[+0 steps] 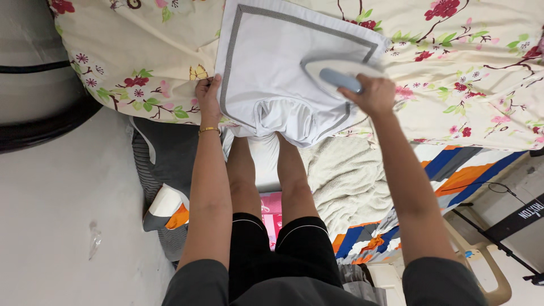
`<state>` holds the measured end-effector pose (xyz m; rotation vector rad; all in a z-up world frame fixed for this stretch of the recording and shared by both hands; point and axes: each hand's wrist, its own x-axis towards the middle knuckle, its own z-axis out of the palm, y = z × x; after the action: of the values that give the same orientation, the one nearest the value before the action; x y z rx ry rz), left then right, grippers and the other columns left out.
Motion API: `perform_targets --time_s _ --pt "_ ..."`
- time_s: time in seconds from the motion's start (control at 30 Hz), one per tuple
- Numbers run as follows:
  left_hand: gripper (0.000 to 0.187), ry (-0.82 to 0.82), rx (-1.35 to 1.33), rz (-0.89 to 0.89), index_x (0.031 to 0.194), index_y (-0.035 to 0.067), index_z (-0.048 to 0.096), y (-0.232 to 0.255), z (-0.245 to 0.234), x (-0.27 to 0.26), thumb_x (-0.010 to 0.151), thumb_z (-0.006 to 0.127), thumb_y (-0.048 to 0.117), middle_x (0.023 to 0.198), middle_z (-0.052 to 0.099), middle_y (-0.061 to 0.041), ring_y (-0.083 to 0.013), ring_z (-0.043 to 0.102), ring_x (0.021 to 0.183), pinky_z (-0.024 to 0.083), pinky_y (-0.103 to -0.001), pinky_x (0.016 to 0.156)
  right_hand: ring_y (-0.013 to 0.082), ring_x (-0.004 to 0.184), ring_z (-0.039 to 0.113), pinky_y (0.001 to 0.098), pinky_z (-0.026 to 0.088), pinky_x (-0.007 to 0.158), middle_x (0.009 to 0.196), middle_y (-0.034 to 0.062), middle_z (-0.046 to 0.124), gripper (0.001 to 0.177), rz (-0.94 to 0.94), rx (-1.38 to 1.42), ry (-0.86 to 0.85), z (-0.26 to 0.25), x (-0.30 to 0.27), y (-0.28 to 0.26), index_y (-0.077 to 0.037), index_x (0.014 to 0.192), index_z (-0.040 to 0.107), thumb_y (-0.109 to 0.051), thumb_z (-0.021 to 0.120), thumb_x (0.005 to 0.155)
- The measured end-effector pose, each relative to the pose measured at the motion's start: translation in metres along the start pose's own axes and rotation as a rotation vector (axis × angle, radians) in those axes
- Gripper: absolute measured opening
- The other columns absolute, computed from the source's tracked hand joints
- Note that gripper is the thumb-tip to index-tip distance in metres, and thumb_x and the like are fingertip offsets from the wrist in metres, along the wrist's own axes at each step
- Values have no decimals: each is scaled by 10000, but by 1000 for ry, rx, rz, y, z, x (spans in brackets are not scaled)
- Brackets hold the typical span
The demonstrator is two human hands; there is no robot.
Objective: The person irons a white shirt on a bed, smoothing the fabric and using an iron to remove wrinkles. After ironing, the person places the shirt on a hanger and buttons it up.
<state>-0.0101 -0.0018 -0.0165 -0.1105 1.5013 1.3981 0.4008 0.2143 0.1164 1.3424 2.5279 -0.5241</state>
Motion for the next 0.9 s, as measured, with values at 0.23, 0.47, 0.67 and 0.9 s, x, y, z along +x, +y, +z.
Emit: perform_targets --time_s 0.23,0.47,0.67,0.9 --pt "233 14 -21 -14 912 7 675 -1 0 0 947 807 196 845 698 -33 -102 609 714 516 -269 677 242 548 666 374 516 506 652 45 679 566 -26 153 153 7 9 -104 -127 942 772 -680 812 826" --pt "214 1 -29 -31 915 11 669 10 5 -2 933 791 186 847 709 -44 -110 634 709 532 -272 669 254 520 651 379 517 500 578 51 642 596 -142 49 130 2 11 -87 -157 877 762 -743 797 773" --pt "225 7 -4 -23 903 2 673 1 -1 0 939 794 188 843 710 -46 -103 618 698 514 -264 657 219 565 643 368 527 556 650 19 637 563 -35 79 209 18 -45 -5 -146 1005 779 -691 789 865" --pt "209 19 4 8 909 18 664 -1 -3 2 935 806 168 841 680 -14 -84 587 725 495 -247 687 249 445 584 387 459 447 507 63 543 665 382 -59 389 38 -20 48 -102 741 658 -718 789 953"
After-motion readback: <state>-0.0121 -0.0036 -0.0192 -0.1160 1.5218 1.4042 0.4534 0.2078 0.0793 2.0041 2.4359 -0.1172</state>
